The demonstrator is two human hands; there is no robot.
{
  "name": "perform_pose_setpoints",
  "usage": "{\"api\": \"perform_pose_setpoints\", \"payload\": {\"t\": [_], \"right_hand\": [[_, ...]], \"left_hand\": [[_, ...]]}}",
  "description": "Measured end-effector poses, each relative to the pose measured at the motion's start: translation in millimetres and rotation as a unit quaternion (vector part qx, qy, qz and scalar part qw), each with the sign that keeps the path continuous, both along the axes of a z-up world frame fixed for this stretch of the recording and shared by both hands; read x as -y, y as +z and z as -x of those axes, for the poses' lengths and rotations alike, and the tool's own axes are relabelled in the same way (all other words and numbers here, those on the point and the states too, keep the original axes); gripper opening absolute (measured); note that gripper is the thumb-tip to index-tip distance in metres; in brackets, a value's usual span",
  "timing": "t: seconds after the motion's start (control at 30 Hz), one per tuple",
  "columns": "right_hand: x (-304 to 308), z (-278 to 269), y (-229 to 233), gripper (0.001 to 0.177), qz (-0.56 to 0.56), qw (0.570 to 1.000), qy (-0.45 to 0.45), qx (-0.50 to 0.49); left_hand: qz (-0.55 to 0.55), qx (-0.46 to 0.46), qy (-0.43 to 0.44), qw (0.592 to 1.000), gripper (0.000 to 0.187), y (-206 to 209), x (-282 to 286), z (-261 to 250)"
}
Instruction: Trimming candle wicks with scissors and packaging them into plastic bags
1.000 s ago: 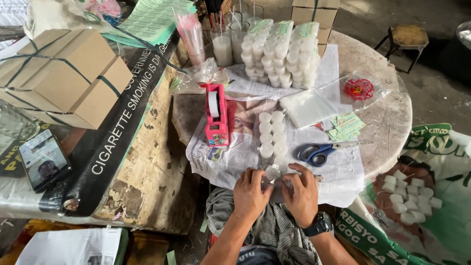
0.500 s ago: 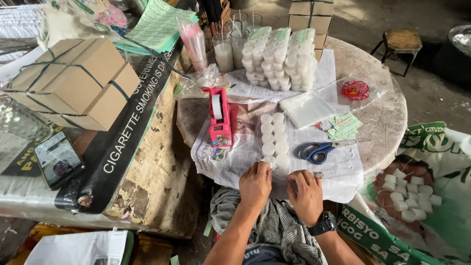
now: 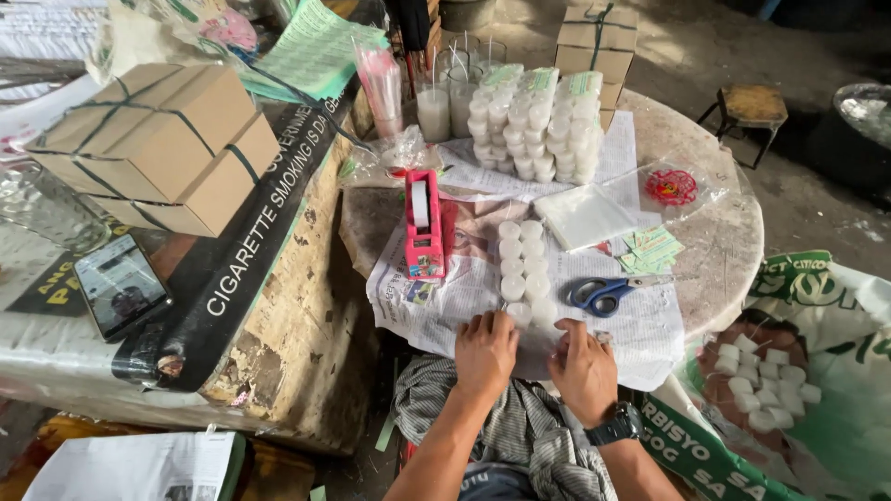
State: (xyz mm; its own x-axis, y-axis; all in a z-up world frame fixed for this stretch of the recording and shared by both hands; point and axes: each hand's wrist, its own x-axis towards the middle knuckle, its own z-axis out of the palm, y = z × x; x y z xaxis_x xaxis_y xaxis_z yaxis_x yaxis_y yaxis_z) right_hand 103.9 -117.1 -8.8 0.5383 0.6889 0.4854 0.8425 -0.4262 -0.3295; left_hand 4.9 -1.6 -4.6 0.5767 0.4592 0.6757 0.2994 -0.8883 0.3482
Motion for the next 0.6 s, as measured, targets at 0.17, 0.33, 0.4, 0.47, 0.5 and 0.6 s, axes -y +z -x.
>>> {"api": "perform_pose_setpoints", "payload": {"t": [0.17,0.33,0.4,0.47,0.5,0.6], "right_hand": [[3.3,-8.1,-6.6,0.038,-0.013,1.000,-0.018,0.005],[6.2,-6.2,-8.9,0.039,-0.019,1.000,-0.006,0.007],[6.6,-4.5,-5.6,0.042,-0.045,0.999,-0.014,-0.022],[5.6,-0.7,-0.4,0.044,-0.052,0.998,-0.019,-0.010],[5.7,2.2,1.5,0.048,-0.059,0.998,-0.022,0.005],[-1.3,2.8,2.0,0.051,-0.051,0.997,-0.030,0.045]], "left_hand": [[0.036,0.042,-0.042,0.998,0.021,3.8,3.6,-2.3],[0.032,0.059,-0.063,0.996,0.029,6.5,6.0,4.9],[0.026,0.009,-0.060,0.998,0.041,9.2,7.0,6.6],[0.025,-0.018,-0.040,0.999,0.035,4.6,7.8,3.4],[0.024,-0.043,-0.018,0.999,0.030,1.7,9.1,3.1],[0.003,-0.019,0.006,1.000,0.014,-4.2,6.5,-4.5]]}}
